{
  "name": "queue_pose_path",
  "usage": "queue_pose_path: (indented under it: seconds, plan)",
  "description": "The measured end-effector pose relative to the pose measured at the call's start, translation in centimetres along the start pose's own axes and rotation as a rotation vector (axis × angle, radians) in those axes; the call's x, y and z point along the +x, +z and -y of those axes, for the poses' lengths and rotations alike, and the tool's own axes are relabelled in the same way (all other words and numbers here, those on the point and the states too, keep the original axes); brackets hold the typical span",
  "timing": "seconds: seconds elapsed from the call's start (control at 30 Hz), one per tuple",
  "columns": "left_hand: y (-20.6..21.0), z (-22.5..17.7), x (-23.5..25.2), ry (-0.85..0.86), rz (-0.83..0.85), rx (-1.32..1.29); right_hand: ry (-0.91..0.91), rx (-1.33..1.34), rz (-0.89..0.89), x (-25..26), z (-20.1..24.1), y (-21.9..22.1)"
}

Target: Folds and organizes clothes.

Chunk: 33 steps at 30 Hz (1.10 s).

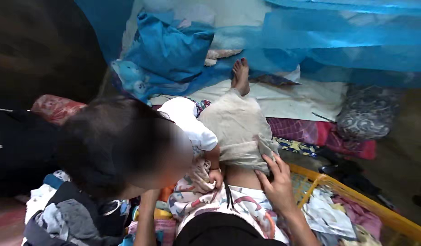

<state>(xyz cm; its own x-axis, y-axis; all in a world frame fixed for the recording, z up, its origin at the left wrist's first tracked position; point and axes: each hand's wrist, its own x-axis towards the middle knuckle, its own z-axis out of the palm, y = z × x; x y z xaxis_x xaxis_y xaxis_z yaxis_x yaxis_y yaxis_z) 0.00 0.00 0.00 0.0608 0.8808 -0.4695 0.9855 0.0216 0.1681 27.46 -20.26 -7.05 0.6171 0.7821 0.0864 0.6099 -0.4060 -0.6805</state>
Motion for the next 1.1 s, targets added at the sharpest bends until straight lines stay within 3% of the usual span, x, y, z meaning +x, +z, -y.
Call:
queue_pose_path:
  seconds: [0.1,0.17,0.27,0.37,0.4,0.47,0.53,0.63,0.7,0.83,0.93,1.1]
  plan:
    - [-1.6,-1.1,-3.2,0.057,0.643,0.194,0.191,0.097,0.196,3.2,2.2,-2.8]
    - [-3.7,-4.1,-5.5,0.098,0.822,0.344,0.334,0.236,0.461,4.9,3.3,-4.8]
    - [-5.9,-8.3,-7.2,0.364,0.839,0.317,0.387,0.409,0.628,5.5,3.1,-7.0]
    - [-4.2,-10.4,-6.9,0.806,0.922,0.196,0.373,0.593,0.485,3.5,1.3,-8.1]
    - [-2.9,-10.8,-6.7,0.941,0.884,0.147,0.372,0.725,0.435,2.5,0.8,-8.4]
    - [-0.1,-11.4,-6.3,1.184,0.654,-0.023,0.412,1.014,0.362,0.5,1.1,-8.5]
    - [1.6,-12.3,-6.0,1.271,0.481,-0.101,0.567,1.036,0.331,-1.1,3.1,-7.9]
    - [1.9,-12.9,-5.4,1.222,0.524,-0.020,0.702,0.868,0.548,-2.7,5.2,-6.2]
    - [1.7,-12.8,-4.8,1.172,0.554,-0.002,0.567,0.787,0.524,-3.1,5.9,-5.4]
    - [0.9,-12.3,-5.4,0.922,0.630,0.044,0.143,0.565,0.218,-2.9,7.4,-7.2]
    - [0.7,-12.7,-5.9,0.856,0.644,0.064,-0.117,0.594,0.343,-1.9,8.1,-10.4]
    - [-0.4,-13.7,-5.7,0.636,0.789,0.144,-0.232,0.658,0.441,-0.8,7.3,-13.5]
